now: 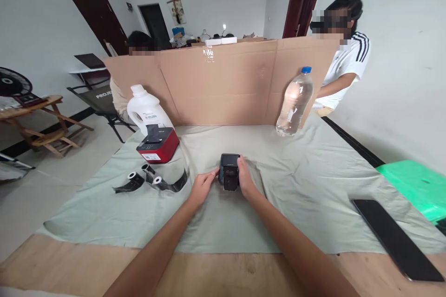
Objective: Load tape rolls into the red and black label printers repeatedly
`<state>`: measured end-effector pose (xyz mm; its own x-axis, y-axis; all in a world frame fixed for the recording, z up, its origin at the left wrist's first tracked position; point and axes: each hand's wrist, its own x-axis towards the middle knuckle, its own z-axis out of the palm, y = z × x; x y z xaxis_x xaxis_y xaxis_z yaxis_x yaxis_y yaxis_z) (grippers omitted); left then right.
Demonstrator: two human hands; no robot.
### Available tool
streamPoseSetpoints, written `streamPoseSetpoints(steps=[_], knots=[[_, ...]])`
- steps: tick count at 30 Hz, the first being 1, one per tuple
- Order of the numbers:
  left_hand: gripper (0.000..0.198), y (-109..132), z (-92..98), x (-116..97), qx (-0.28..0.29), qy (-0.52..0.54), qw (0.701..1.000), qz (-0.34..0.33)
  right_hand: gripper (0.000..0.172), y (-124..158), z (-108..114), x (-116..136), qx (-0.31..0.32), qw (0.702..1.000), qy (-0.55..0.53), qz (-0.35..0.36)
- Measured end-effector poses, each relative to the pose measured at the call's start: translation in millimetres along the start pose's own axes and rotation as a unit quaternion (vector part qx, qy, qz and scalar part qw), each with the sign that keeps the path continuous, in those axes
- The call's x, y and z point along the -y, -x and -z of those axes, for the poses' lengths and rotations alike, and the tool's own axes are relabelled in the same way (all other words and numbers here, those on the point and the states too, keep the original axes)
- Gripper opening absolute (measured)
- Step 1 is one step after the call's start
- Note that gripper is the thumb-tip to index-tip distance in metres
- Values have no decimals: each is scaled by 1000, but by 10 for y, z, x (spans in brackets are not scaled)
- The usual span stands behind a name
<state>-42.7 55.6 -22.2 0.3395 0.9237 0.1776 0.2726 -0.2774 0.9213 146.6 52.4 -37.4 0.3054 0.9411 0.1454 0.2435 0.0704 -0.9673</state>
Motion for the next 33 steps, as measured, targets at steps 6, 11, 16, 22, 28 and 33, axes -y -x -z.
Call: streamPoseSetpoints(steps=[6,11,16,22,28,33], knots=[[43,-52,50,236,-12,66,997,22,89,45,-87,43,30,998,34,-51],[39,-20,44,167,-34,44,998,31,84,87,-90,45,36,997,18,-58],[37,-16,17,66,-71,31,996,41,82,175,-40,72,23,999,-10,-22],[41,-16,20,52,-68,-42,997,16,83,228,-29,109,-3,999,-36,-15],[57,-60,16,107,-60,-86,994,-16,83,225,-52,128,-16,998,-62,-13],[65,-84,-17,133,-17,-104,994,-10,85,229,-60,103,-11,999,-42,-11]])
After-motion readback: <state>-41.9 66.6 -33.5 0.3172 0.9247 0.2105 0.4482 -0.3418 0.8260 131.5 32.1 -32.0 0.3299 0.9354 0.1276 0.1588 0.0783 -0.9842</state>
